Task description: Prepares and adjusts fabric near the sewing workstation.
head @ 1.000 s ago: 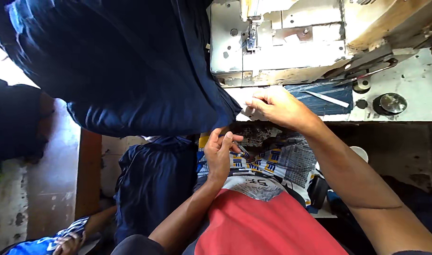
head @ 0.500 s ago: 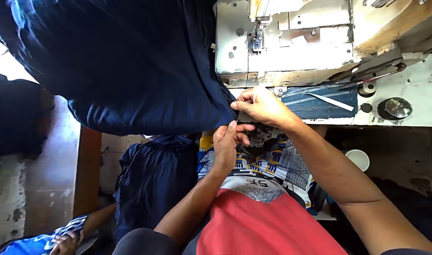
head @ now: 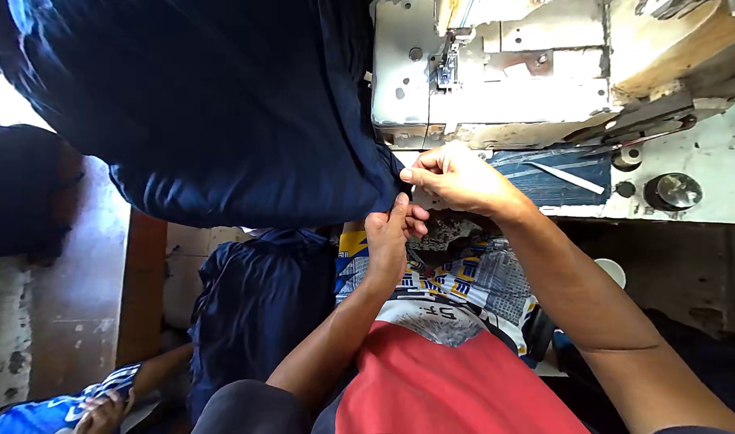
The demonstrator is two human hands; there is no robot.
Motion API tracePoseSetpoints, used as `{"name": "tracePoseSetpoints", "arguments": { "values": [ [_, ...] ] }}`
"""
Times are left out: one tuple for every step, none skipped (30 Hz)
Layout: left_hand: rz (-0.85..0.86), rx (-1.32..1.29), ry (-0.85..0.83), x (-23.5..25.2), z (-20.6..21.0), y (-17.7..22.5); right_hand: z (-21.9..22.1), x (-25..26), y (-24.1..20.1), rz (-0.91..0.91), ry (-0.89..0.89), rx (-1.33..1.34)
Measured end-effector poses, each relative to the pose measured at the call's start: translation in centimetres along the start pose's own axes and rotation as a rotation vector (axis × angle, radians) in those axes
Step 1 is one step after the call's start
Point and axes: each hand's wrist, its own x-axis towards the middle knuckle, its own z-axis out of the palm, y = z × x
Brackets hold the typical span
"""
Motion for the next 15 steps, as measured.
{"name": "tracePoseSetpoints", "arguments": {
  "values": [
    [-0.007,0.011,-0.028,-0.1,-0.2,-0.1,-0.3,-0.2,0.0,-0.001,-0.003,0.014],
    [-0.015,0.028,-0.069,-0.4,-0.4,-0.3,-0.6,-0.4,0.0,-0.002,-0.003,0.028],
    [-0.022,0.039,-0.109,-0.8,-0.6,-0.7,-0.9,-0.7,0.0,0.000,-0.008,0.029],
    [-0.023,0.041,-0.146,-1.1,-0.8,-1.1,-1.3,-1.0,0.0,0.008,-0.021,0.015],
    [-0.025,0.032,-0.172,-1.4,-0.9,-1.5,-1.6,-1.3,0.0,0.018,-0.038,-0.008],
    [-0.033,0.015,-0.186,-1.7,-1.1,-1.8,-2.0,-1.6,0.1,0.025,-0.055,-0.032],
    [-0.045,-0.004,-0.192,-1.8,-1.2,-2.0,-2.2,-1.9,0.2,0.041,-0.076,-0.063],
    [-0.054,-0.018,-0.200,-1.9,-1.3,-2.3,-2.4,-2.1,0.3,0.059,-0.097,-0.098],
    [-0.059,-0.030,-0.212,-2.0,-1.3,-2.5,-2.6,-2.3,0.4,0.063,-0.114,-0.139],
    [-0.065,-0.043,-0.233,-2.3,-1.3,-2.7,-2.7,-2.5,0.5,0.067,-0.131,-0.176],
    [-0.076,-0.052,-0.257,-2.6,-1.3,-3.0,-2.8,-2.7,0.6,0.077,-0.151,-0.208],
    [-0.089,-0.059,-0.279,-2.9,-1.2,-3.3,-2.9,-2.8,0.5,0.090,-0.179,-0.240],
    [-0.099,-0.062,-0.292,-3.2,-1.1,-3.5,-2.8,-2.8,0.4,0.090,-0.210,-0.267],
    [-0.105,-0.065,-0.297,-3.3,-1.1,-3.7,-2.6,-2.9,0.4,0.091,-0.235,-0.289],
    [-0.109,-0.065,-0.294,-3.3,-1.0,-3.7,-2.3,-2.9,0.3,0.097,-0.258,-0.317]
  ]
}}
